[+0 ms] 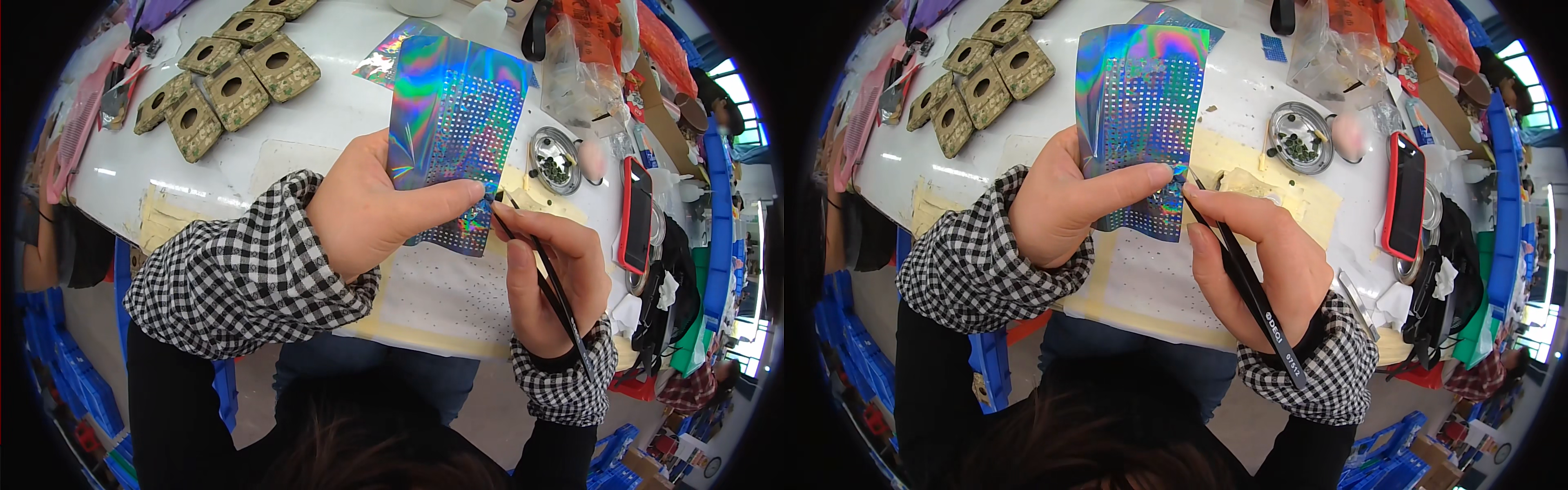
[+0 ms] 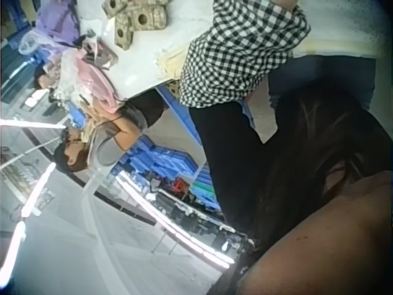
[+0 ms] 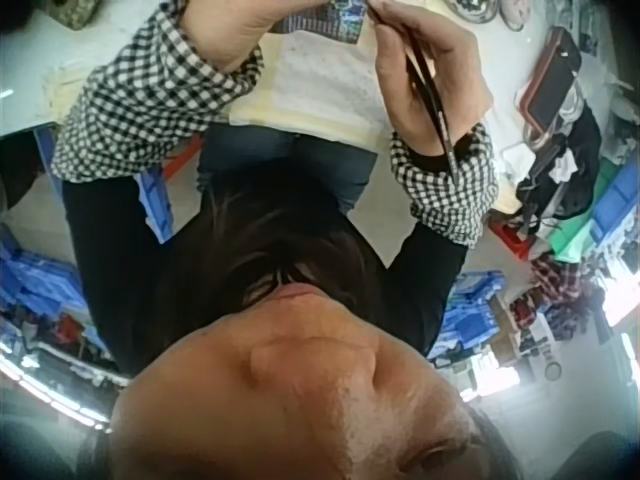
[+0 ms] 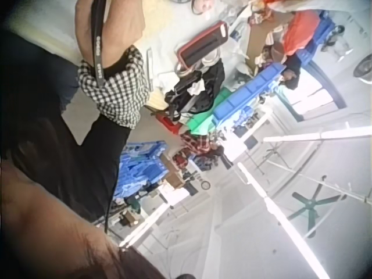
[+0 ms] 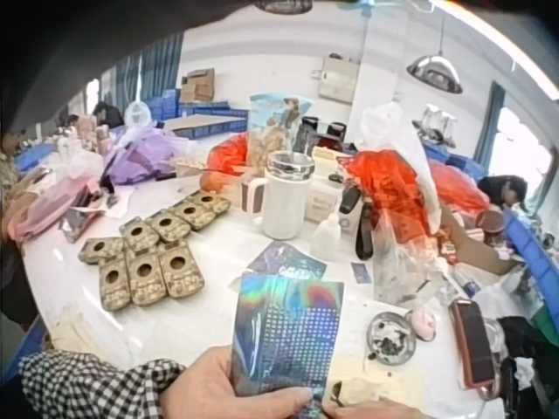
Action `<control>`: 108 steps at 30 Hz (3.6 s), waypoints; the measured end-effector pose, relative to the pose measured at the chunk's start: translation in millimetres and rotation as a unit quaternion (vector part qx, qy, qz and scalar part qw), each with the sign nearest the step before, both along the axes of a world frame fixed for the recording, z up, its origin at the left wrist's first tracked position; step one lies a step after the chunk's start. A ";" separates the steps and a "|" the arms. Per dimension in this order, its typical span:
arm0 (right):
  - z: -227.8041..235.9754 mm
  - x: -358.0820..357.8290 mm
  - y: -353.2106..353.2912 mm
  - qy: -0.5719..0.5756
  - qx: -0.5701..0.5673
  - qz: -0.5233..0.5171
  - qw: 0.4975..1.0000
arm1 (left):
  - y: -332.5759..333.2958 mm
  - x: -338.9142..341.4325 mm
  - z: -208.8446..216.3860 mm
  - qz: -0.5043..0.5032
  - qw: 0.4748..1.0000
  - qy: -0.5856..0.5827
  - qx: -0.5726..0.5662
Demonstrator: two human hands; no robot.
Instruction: Applying small decorative items to a holographic sheet using tweezers.
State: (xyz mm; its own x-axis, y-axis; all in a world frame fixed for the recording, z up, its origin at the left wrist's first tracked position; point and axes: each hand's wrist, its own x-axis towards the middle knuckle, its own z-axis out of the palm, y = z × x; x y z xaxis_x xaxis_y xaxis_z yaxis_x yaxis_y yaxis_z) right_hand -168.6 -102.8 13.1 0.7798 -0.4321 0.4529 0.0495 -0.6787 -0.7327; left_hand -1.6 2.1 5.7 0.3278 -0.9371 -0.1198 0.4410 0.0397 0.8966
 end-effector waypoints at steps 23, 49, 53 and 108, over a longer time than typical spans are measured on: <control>-2.2 -0.6 -1.9 -0.003 -0.012 0.006 1.000 | -0.7 -2.0 0.7 0.007 0.999 -0.036 -0.005; 1.9 -5.7 -2.3 -0.009 0.047 0.016 0.999 | 0.7 1.9 5.1 -0.023 0.997 0.068 0.008; 6.4 0.5 2.6 -0.003 0.029 0.007 1.000 | 0.8 1.9 2.4 -0.025 0.998 0.065 0.005; 17.4 -22.1 -93.5 -0.239 0.022 -0.256 0.937 | -56.4 63.5 -6.2 0.288 0.662 -0.688 -0.077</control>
State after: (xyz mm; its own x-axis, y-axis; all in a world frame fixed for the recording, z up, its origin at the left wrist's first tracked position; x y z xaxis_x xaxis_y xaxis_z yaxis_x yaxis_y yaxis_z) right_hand -190.7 -196.3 30.5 0.1787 -0.7200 0.6705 0.0553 -0.6731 -0.7375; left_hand 61.9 -54.3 -0.5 0.3358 -0.5758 0.7455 -0.9163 -0.0164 0.4001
